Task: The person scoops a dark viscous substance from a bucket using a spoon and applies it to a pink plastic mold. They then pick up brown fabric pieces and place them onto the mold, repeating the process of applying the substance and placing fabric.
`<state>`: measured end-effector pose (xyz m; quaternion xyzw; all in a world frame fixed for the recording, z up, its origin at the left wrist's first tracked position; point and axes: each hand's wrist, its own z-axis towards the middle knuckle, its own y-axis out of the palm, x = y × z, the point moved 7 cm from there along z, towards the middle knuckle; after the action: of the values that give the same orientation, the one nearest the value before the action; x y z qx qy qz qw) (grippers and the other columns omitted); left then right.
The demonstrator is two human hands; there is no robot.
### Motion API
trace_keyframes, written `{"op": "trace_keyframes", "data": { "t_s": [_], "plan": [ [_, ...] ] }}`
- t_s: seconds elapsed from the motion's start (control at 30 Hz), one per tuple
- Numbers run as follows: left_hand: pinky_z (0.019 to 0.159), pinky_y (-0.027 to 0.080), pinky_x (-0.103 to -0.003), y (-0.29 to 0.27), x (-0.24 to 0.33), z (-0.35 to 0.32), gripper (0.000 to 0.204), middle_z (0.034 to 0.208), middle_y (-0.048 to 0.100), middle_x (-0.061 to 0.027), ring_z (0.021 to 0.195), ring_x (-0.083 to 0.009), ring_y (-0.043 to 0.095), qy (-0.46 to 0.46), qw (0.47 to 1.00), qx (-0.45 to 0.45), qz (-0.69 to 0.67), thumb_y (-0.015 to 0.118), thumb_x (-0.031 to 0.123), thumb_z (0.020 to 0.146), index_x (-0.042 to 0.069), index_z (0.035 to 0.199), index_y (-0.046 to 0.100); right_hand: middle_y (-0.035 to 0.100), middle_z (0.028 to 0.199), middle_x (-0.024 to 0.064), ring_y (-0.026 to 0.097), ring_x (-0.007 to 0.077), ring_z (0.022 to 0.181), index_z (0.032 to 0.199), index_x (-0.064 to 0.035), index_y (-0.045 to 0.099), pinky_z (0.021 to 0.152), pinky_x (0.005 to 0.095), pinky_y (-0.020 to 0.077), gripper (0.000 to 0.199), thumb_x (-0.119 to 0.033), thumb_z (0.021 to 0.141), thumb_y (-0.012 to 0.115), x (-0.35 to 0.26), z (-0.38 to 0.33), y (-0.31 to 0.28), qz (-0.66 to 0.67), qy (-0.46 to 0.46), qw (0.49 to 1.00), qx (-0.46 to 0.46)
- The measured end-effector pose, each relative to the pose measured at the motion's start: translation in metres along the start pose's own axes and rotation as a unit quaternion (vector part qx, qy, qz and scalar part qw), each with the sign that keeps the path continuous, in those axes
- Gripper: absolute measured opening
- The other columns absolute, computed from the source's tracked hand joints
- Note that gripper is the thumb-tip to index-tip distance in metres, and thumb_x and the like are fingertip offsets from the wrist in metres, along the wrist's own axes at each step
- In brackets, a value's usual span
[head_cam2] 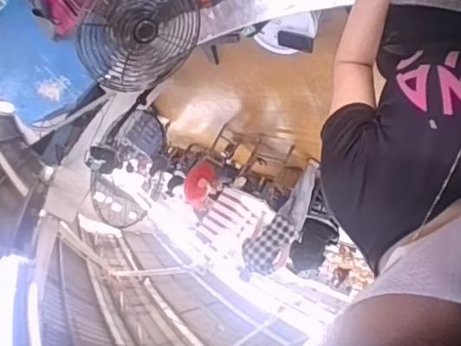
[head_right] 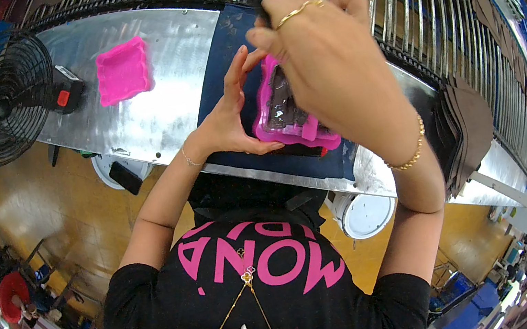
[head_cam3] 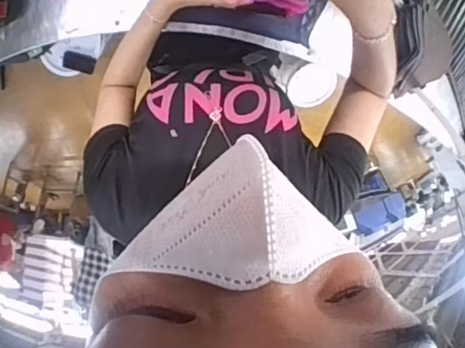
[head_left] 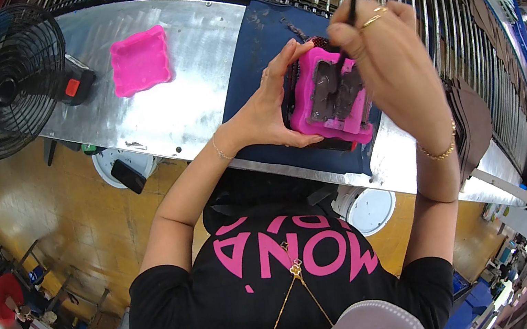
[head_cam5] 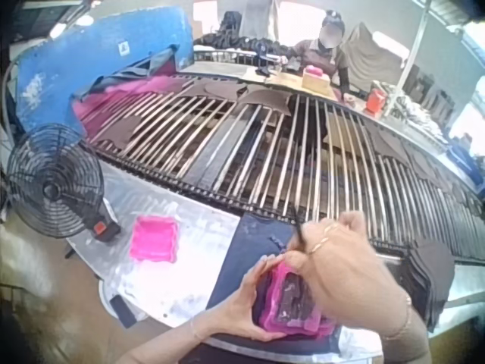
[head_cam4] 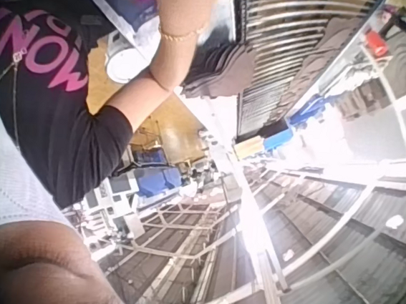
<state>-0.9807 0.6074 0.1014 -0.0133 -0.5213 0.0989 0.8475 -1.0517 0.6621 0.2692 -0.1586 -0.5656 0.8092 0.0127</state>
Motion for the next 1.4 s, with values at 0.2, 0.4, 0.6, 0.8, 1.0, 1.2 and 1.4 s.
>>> {"op": "trace_keyframes", "data": {
  "t_s": [0.2, 0.4, 0.6, 0.8, 1.0, 1.2, 1.4],
  "plan": [
    [0.114, 0.019, -0.044, -0.003, 0.001, -0.001, 0.135, 0.150, 0.027, -0.0161, 0.138, -0.0328, 0.027, 0.000, 1.000, 0.003, 0.007, 0.090, 0.034, 0.054, 0.015, 0.150, -0.003, 0.054, 0.077, 0.0096, 0.056, 0.0284, 0.079, 0.085, -0.0025, 0.057, 0.080, 0.0374, 0.0343, 0.013, -0.012, 0.092, 0.052, 0.006, 0.002, -0.008, 0.038, 0.064, 0.997, 0.007],
    [0.114, 0.018, -0.045, -0.002, 0.000, -0.001, 0.135, 0.150, 0.027, -0.0163, 0.138, -0.0335, 0.027, -0.003, 1.000, -0.003, 0.009, 0.089, 0.034, 0.054, 0.013, 0.150, -0.003, 0.054, 0.080, 0.0100, 0.056, 0.0285, 0.077, 0.088, -0.0030, 0.060, 0.081, 0.0377, 0.0344, 0.014, -0.012, 0.092, 0.050, 0.007, -0.002, 0.008, 0.011, 0.056, 0.998, -0.022],
    [0.113, 0.019, -0.045, -0.002, -0.001, -0.002, 0.135, 0.149, 0.028, -0.0171, 0.138, -0.0334, 0.027, -0.004, 1.000, 0.000, 0.014, 0.090, 0.035, 0.054, 0.013, 0.150, -0.002, 0.055, 0.083, 0.0106, 0.055, 0.0290, 0.078, 0.089, -0.0027, 0.063, 0.082, 0.0387, 0.0341, 0.016, -0.012, 0.091, 0.051, 0.005, -0.003, 0.012, 0.005, 0.010, 1.000, -0.028],
    [0.113, 0.019, -0.045, -0.002, 0.001, -0.001, 0.136, 0.149, 0.028, -0.0165, 0.137, -0.0332, 0.027, 0.000, 1.000, -0.004, 0.015, 0.090, 0.035, 0.053, 0.014, 0.150, -0.002, 0.055, 0.082, 0.0107, 0.054, 0.0300, 0.077, 0.088, -0.0020, 0.062, 0.081, 0.0389, 0.0338, 0.016, -0.012, 0.092, 0.050, 0.005, -0.001, 0.013, 0.014, 0.026, 0.999, -0.038],
    [0.113, 0.019, -0.044, -0.002, -0.001, -0.001, 0.136, 0.149, 0.028, -0.0162, 0.138, -0.0327, 0.028, 0.005, 1.000, -0.002, 0.009, 0.090, 0.036, 0.053, 0.014, 0.150, -0.003, 0.054, 0.079, 0.0108, 0.054, 0.0305, 0.075, 0.088, -0.0016, 0.059, 0.080, 0.0391, 0.0347, 0.016, -0.014, 0.093, 0.050, 0.008, -0.003, -0.002, 0.023, 0.020, 1.000, 0.003],
    [0.113, 0.021, -0.044, -0.002, -0.001, -0.001, 0.136, 0.150, 0.027, -0.0170, 0.137, -0.0329, 0.028, 0.004, 1.000, 0.000, 0.006, 0.090, 0.035, 0.053, 0.015, 0.150, -0.002, 0.054, 0.080, 0.0106, 0.055, 0.0289, 0.075, 0.094, -0.0023, 0.060, 0.082, 0.0370, 0.0361, 0.015, -0.013, 0.094, 0.050, 0.004, -0.007, 0.001, 0.092, 0.066, 0.993, -0.035],
    [0.113, 0.022, -0.044, -0.002, 0.002, 0.000, 0.136, 0.150, 0.026, -0.0171, 0.137, -0.0329, 0.029, 0.009, 1.000, 0.001, 0.002, 0.091, 0.033, 0.052, 0.016, 0.150, -0.002, 0.054, 0.083, 0.0104, 0.055, 0.0284, 0.077, 0.095, -0.0041, 0.062, 0.083, 0.0374, 0.0356, 0.015, -0.011, 0.092, 0.049, 0.009, -0.008, 0.003, 0.038, 0.033, 0.999, 0.006]
  ]
}}
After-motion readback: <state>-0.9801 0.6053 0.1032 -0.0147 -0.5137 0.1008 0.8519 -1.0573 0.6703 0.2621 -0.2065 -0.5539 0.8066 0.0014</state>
